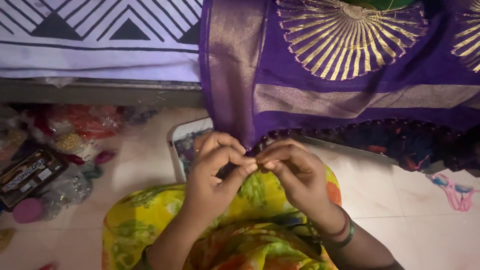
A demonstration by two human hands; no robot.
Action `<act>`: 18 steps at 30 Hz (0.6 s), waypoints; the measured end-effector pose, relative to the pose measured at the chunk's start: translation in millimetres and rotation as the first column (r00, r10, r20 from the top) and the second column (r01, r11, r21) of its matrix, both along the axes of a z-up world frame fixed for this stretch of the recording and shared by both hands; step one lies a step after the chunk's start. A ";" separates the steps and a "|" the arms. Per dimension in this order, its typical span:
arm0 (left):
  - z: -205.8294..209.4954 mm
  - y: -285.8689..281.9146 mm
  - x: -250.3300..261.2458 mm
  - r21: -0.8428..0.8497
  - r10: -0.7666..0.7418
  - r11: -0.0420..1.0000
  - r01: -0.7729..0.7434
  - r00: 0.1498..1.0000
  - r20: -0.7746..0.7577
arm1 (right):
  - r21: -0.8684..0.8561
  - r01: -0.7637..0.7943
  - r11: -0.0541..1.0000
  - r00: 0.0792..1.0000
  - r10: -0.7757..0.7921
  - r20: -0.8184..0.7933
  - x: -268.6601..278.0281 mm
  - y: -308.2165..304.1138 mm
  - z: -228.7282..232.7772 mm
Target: Sewing and trimming decorative bead tassels onto the edge of a purple fabric garment.
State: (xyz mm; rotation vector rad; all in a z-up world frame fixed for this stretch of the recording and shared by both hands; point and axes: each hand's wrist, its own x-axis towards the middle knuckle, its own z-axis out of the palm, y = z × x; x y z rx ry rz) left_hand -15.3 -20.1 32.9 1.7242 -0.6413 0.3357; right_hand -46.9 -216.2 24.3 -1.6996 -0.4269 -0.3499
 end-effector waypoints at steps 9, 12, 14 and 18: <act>-1.1 -6.4 0.1 0.067 0.070 0.994 -0.082 0.983 0.172 | 0.466 -0.083 0.881 0.987 0.136 -0.080 1.3 1.3 -14.4; -9.5 -12.7 0.7 0.048 0.136 0.988 -0.146 0.976 0.170 | 0.536 -0.144 0.832 0.972 0.220 -0.080 -0.7 2.7 -27.7; -14.0 -14.5 1.1 -0.074 0.142 0.988 -0.137 0.987 0.070 | 0.508 -0.163 0.846 0.976 0.215 -0.045 0.6 4.7 -29.9; -38.0 -0.7 4.0 -0.235 0.040 0.969 -0.077 0.986 -0.160 | 0.348 -0.041 0.936 0.980 0.105 -0.169 0.5 3.8 -30.4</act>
